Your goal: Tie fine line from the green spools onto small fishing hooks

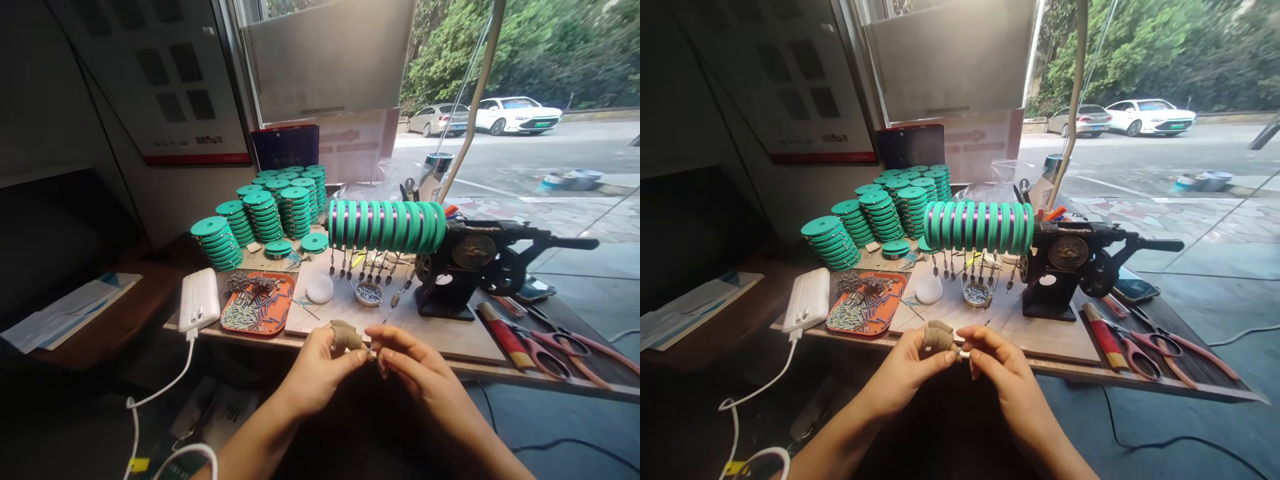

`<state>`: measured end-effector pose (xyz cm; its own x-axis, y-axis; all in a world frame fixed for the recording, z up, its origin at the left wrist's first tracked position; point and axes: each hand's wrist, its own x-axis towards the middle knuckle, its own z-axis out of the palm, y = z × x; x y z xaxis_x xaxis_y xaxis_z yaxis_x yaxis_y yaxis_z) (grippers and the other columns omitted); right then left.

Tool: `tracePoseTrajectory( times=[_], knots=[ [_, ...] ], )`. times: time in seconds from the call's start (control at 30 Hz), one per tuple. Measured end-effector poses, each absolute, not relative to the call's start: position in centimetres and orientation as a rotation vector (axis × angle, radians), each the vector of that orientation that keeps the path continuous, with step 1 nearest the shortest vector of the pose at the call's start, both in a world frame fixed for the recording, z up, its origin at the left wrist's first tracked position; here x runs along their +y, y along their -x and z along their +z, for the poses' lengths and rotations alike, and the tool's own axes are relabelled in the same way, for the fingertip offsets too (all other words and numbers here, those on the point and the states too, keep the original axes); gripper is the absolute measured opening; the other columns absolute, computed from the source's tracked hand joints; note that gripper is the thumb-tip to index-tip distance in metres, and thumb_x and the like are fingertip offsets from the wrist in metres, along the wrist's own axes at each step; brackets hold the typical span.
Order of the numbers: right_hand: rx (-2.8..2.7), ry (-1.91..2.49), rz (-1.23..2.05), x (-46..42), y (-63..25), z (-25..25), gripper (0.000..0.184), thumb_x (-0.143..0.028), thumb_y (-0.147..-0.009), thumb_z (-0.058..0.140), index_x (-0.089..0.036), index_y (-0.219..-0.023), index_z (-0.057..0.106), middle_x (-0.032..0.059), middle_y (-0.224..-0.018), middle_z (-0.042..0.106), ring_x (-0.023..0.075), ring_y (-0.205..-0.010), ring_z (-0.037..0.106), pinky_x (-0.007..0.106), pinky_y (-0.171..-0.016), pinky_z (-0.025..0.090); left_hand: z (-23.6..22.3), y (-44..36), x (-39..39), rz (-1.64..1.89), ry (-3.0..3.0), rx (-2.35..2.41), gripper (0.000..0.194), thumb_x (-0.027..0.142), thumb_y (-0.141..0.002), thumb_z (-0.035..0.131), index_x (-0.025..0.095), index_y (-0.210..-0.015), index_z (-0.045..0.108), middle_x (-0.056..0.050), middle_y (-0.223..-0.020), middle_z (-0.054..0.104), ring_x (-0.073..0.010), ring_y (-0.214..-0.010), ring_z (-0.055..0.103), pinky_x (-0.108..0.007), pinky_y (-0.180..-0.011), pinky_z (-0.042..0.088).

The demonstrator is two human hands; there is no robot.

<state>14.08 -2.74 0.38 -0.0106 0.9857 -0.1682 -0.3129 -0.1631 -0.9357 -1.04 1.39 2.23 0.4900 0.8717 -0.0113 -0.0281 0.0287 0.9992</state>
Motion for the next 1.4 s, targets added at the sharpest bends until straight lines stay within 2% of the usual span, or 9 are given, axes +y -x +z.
tracePoseTrajectory(
  times=[0.07,0.13,0.33,0.67,0.87,0.97,1.13,1.3,1.4],
  knots=[
    [-0.755,0.931,1.561,-2.7,-14.1,0.6,0.014,-0.029,-0.067,0.068,-0.021,-0.078,0.065,-0.0012,-0.076,0.056,0.0104,-0.064,0.046,0.022,-0.063,0.04,2.3,0.8,1.1,0.854,-1.298,0.708,0.015,0.028,-0.071,0.067,0.013,-0.07,0.068,-0.003,-0.075,0.055,-0.0149,-0.074,0.052,-0.026,-0.072,0.039],
    [-0.709,0.817,1.595,-2.7,-13.9,0.8,0.009,-0.026,-0.068,0.068,-0.02,-0.072,0.063,-0.0015,-0.075,0.055,0.01,-0.066,0.046,0.021,-0.063,0.04,2.2,0.2,0.6,0.892,-1.123,0.604,0.011,0.024,-0.072,0.066,0.014,-0.071,0.068,-0.002,-0.073,0.054,-0.0127,-0.072,0.051,-0.024,-0.071,0.038],
    [-0.677,0.888,1.54,-2.9,-13.6,0.6,0.014,-0.026,-0.067,0.07,-0.021,-0.079,0.064,-0.0012,-0.077,0.058,0.0109,-0.071,0.049,0.02,-0.066,0.041,0.8,-1.4,-1.2,0.935,-0.628,0.569,0.008,0.018,-0.073,0.064,0.011,-0.076,0.068,-0.002,-0.068,0.054,-0.0073,-0.065,0.047,-0.017,-0.063,0.036],
    [-0.637,0.83,1.645,-2.6,-14.1,0.7,0.021,-0.025,-0.064,0.073,-0.02,-0.083,0.068,0.0015,-0.081,0.062,0.0111,-0.071,0.05,0.021,-0.064,0.04,0.1,-0.7,-1.0,1.163,-1.22,0.754,0.008,0.023,-0.076,0.063,0.018,-0.073,0.069,-0.004,-0.086,0.053,-0.0158,-0.086,0.05,-0.027,-0.082,0.038],
    [-0.635,0.636,1.708,-2.2,-13.9,1.3,0.005,-0.022,-0.07,0.065,-0.018,-0.071,0.062,-0.0009,-0.071,0.052,0.0099,-0.065,0.043,0.021,-0.062,0.038,0.7,-0.9,-1.0,1.194,-1.321,0.707,0.011,0.021,-0.079,0.059,0.019,-0.073,0.069,-0.003,-0.084,0.052,-0.0156,-0.086,0.049,-0.026,-0.08,0.04],
    [-0.616,0.606,1.746,-2.1,-13.8,1.3,0.006,-0.023,-0.07,0.065,-0.018,-0.073,0.062,-0.0009,-0.071,0.052,0.0095,-0.063,0.043,0.021,-0.062,0.038,0.9,-1.1,-1.0,1.208,-1.329,0.697,0.011,0.02,-0.078,0.06,0.019,-0.071,0.068,-0.003,-0.083,0.051,-0.0152,-0.086,0.049,-0.025,-0.079,0.04],
    [-0.573,0.714,1.73,-2.2,-13.7,0.9,0.02,-0.025,-0.066,0.07,-0.019,-0.084,0.066,0.0005,-0.075,0.058,0.0101,-0.067,0.048,0.021,-0.063,0.039,0.3,-1.2,-1.0,1.155,-1.142,0.698,0.007,0.021,-0.077,0.062,0.018,-0.073,0.066,-0.002,-0.081,0.052,-0.0128,-0.077,0.051,-0.024,-0.074,0.04],
    [-0.636,0.802,1.646,-2.0,-13.5,0.7,0.012,-0.023,-0.065,0.071,-0.017,-0.074,0.066,-0.0005,-0.07,0.057,0.0089,-0.063,0.046,0.02,-0.06,0.038,0.0,-1.3,-1.0,1.097,-0.957,0.621,0.006,0.021,-0.077,0.063,0.016,-0.076,0.065,0.0,-0.071,0.054,-0.0096,-0.07,0.049,-0.022,-0.071,0.037],
    [-0.645,0.758,1.629,-2.0,-13.4,0.6,0.009,-0.026,-0.069,0.068,-0.018,-0.07,0.064,-0.0014,-0.066,0.055,0.0091,-0.061,0.045,0.02,-0.061,0.039,0.1,-1.4,-1.1,1.078,-0.799,0.607,0.008,0.021,-0.075,0.065,0.013,-0.075,0.067,-0.001,-0.069,0.054,-0.0077,-0.064,0.045,-0.019,-0.064,0.035]
  ],
)
